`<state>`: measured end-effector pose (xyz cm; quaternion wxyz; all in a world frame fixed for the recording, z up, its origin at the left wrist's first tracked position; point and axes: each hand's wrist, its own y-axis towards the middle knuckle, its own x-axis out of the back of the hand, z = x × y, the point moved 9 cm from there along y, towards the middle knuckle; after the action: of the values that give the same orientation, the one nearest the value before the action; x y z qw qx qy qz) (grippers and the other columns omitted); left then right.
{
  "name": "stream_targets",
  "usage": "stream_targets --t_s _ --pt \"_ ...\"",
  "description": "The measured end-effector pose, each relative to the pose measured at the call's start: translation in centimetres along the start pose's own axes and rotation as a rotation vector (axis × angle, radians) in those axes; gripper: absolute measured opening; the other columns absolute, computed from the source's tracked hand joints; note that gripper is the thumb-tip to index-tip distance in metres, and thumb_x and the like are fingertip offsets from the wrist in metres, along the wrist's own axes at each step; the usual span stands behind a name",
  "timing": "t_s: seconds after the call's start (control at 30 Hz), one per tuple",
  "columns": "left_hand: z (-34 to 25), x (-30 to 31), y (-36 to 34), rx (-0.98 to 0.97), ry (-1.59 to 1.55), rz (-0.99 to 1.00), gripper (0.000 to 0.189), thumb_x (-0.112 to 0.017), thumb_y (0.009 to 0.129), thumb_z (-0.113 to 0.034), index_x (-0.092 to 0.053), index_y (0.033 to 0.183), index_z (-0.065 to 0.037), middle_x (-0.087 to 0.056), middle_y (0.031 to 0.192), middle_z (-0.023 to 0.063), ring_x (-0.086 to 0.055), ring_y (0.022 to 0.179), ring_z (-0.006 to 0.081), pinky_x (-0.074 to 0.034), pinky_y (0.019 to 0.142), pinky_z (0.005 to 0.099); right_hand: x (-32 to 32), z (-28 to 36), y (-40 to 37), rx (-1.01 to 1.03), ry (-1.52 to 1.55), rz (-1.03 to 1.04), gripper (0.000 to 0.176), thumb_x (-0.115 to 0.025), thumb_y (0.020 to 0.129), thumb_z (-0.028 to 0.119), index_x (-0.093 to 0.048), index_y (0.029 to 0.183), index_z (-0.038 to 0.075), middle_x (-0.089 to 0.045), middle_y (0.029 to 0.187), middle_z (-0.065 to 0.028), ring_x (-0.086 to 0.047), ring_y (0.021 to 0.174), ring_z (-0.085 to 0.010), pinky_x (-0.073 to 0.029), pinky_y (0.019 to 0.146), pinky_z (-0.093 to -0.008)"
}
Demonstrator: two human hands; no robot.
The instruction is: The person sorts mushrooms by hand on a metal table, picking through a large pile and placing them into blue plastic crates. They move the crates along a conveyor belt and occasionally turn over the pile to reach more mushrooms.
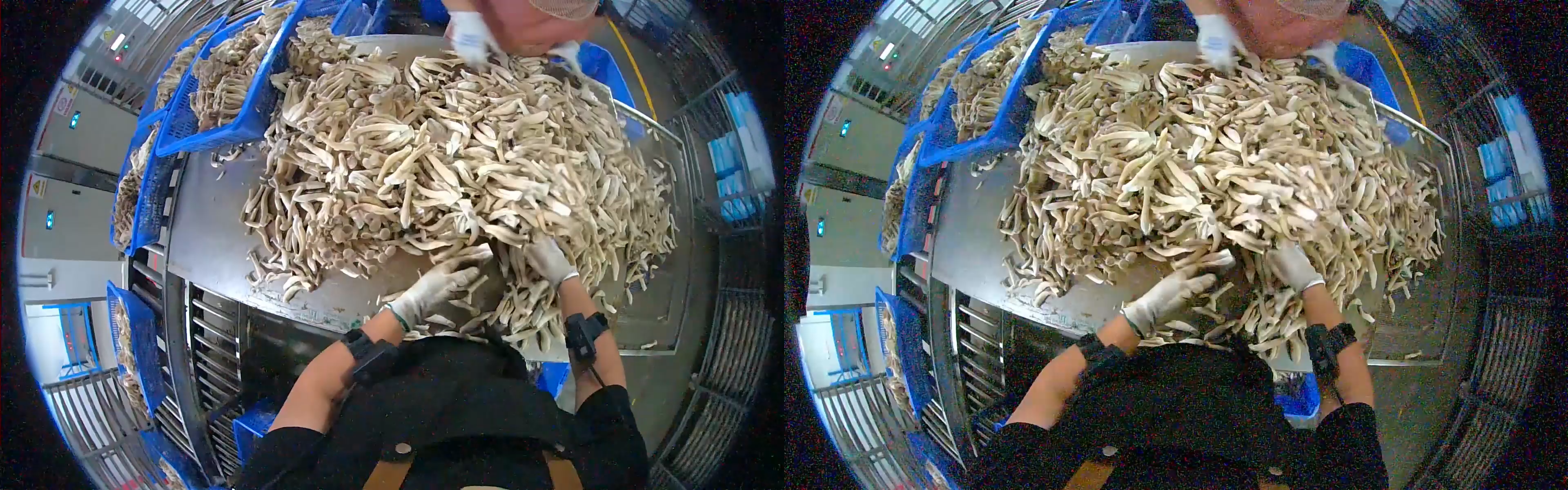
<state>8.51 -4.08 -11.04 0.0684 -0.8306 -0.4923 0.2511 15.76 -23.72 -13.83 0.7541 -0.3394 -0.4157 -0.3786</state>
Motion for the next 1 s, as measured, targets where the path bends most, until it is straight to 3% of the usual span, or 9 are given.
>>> stream_targets --t_s 0.1,0.23,0.37,0.5,0.6,0.7,0.77,0.93,1.0 --pt "2.6 2.5 -0.7 0.161 -0.349 -0.248 0.038 -0.057 0.093 -0.022 -0.054 0.124 -0.002 -0.059 0.115 0.0070 -0.057 0.098 0.0139 -0.048 0.084 0.0268 1.6 2.4 -0.5 0.197 -0.007 -0.100 0.024 -0.056 0.083 0.016 -0.061 0.104 0.004 -0.051 0.102 -0.0269 -0.050 0.093 -0.0450 -0.042 0.082 -0.0469" --pt "3.3 8.1 -3.5 -0.050 0.263 -0.691 0.040 -0.066 0.084 -0.027 -0.056 0.108 0.004 -0.065 0.097 0.0191 -0.063 0.090 0.0270 -0.048 0.077 0.0357 2.5 2.4 -1.9 0.122 -0.132 -0.358 0.036 -0.063 0.080 0.023 -0.059 0.111 0.004 -0.053 0.111 -0.0264 -0.051 0.100 -0.0432 -0.043 0.088 -0.0454" --pt "1.3 8.7 -5.1 -0.153 0.776 -0.726 0.041 -0.067 0.084 -0.026 -0.056 0.110 0.003 -0.064 0.100 0.0184 -0.060 0.089 0.0224 -0.047 0.080 0.0310 5.5 7.4 -1.3 -0.296 0.041 -0.094 0.032 -0.065 0.076 0.028 -0.061 0.096 0.004 -0.061 0.090 -0.0201 -0.059 0.085 -0.0362 -0.048 0.077 -0.0436" --pt "2.2 7.0 -5.2 0.258 0.512 -0.448 0.043 -0.060 0.088 -0.034 -0.059 0.108 0.003 -0.065 0.098 0.0199 -0.062 0.093 0.0264 -0.047 0.083 0.0345 -3.3 14.4 -0.1 0.152 -0.177 -0.004 0.034 -0.065 0.073 0.026 -0.059 0.100 0.008 -0.059 0.090 -0.0180 -0.060 0.087 -0.0334 -0.050 0.075 -0.0425" --pt "4.3 3.9 -6.5 0.248 0.474 -0.084 0.056 -0.051 0.093 -0.044 -0.052 0.123 0.003 -0.062 0.112 0.0173 -0.059 0.103 0.0222 -0.044 0.092 0.0329 -5.2 12.2 1.4 -0.005 0.137 0.134 0.041 -0.064 0.076 0.024 -0.055 0.113 0.009 -0.056 0.098 -0.0190 -0.059 0.091 -0.0367 -0.050 0.076 -0.0410" --pt "1.9 1.8 -7.1 0.037 -0.061 -0.039 0.058 -0.048 0.095 -0.043 -0.043 0.132 0.002 -0.056 0.123 0.0147 -0.056 0.108 0.0231 -0.042 0.097 0.0339 -5.5 13.0 -0.4 -0.233 1.036 0.267 0.040 -0.062 0.085 0.014 -0.050 0.118 -0.004 -0.053 0.116 -0.0203 -0.058 0.101 -0.0305 -0.049 0.083 -0.0385" --pt "0.4 2.4 -7.2 -0.024 0.020 -0.221 0.050 -0.050 0.096 -0.031 -0.038 0.134 0.000 -0.055 0.120 0.0104 -0.054 0.109 0.0189 -0.043 0.096 0.0308 -4.7 15.4 -2.0 -0.251 0.999 0.388 0.042 -0.062 0.087 0.005 -0.046 0.123 -0.009 -0.050 0.127 -0.0194 -0.057 0.105 -0.0250 -0.049 0.087 -0.0344" --pt "0.3 1.6 -5.6 -0.041 -0.581 -0.298 0.034 -0.058 0.092 -0.016 -0.047 0.121 0.000 -0.058 0.108 0.0075 -0.057 0.098 0.0167 -0.047 0.089 0.0298 -1.8 14.1 -3.6 -0.545 1.915 -0.128 0.049 -0.067 0.079 -0.003 -0.045 0.123 -0.003 -0.055 0.115 -0.0100 -0.055 0.106 -0.0191 -0.049 0.089 -0.0296" --pt "0.8 1.5 -5.6 0.075 -0.372 -0.225 0.034 -0.062 0.089 -0.017 -0.052 0.116 0.000 -0.060 0.102 0.0061 -0.058 0.093 0.0168 -0.049 0.082 0.0298 -1.8 16.0 -3.4 -0.382 1.723 -0.017 0.047 -0.066 0.079 -0.004 -0.046 0.121 -0.002 -0.057 0.113 -0.0080 -0.054 0.107 -0.0180 -0.048 0.091 -0.0307"
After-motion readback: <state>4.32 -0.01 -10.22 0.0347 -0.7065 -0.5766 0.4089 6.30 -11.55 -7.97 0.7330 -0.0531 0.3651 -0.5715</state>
